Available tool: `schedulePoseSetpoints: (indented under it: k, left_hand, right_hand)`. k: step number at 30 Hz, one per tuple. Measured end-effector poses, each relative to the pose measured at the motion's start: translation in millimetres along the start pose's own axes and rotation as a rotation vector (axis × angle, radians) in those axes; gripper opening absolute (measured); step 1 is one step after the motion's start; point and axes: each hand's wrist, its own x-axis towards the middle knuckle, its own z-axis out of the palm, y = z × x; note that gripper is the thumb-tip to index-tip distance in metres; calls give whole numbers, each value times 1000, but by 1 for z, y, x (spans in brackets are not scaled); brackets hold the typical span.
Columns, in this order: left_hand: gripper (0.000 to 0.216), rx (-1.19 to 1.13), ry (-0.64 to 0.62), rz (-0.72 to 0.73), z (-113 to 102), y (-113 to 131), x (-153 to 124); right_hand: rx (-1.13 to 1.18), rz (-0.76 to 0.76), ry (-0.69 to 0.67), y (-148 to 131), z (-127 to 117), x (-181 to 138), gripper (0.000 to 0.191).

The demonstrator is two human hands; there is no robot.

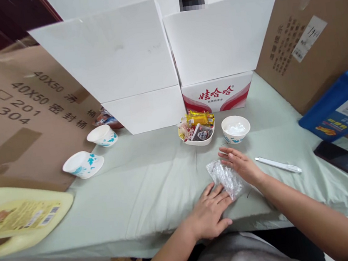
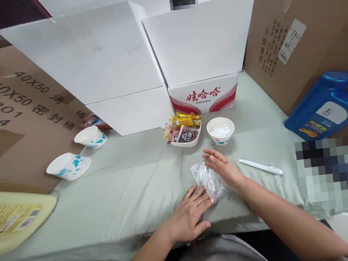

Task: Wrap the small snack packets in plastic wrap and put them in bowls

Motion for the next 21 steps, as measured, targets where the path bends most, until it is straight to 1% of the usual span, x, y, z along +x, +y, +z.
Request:
schedulePoseSetpoints:
  k: [3,6,11,13,14,16,18,19,20,21]
  left_hand:
    - [63,-11,-3,1,-1,0,0]
    - [63,0,10,-5,-1,1,1]
    - [60,25,51,18,0,3,0]
    - [53,34,114,34,1,4,-3]
    - [48,38,169,36,2,4,-4]
    - [37,41,323,23,0,4,-7]
    - [32,47,471,0,-4,2,-7]
    - [32,57,511,-1,-7,0,-6]
    - [31,72,516,9,-10,-3,-5]
    - [31,89,493,25,-13,-6,-2]
  right_hand:
    - [-228,-72,-59,2,-1,-6,37]
    - [-378,-100,-116,15,2,-10,35]
    - [-553,-163,-101,39,10,-9,30]
    - [-629,-197,-116,41,12,-10,29]
    - [-660,-213,-132,40,12,-10,30]
    - [-705,-241,-171,38,12,-12,32]
    - [-725,-258,-202,38,12,-14,37]
    - [-726,-264,-211,38,13,-14,39]
    - [-718,-266,-216,39,13,-14,42]
    - [-699,-258,-215,40,13,-12,45]
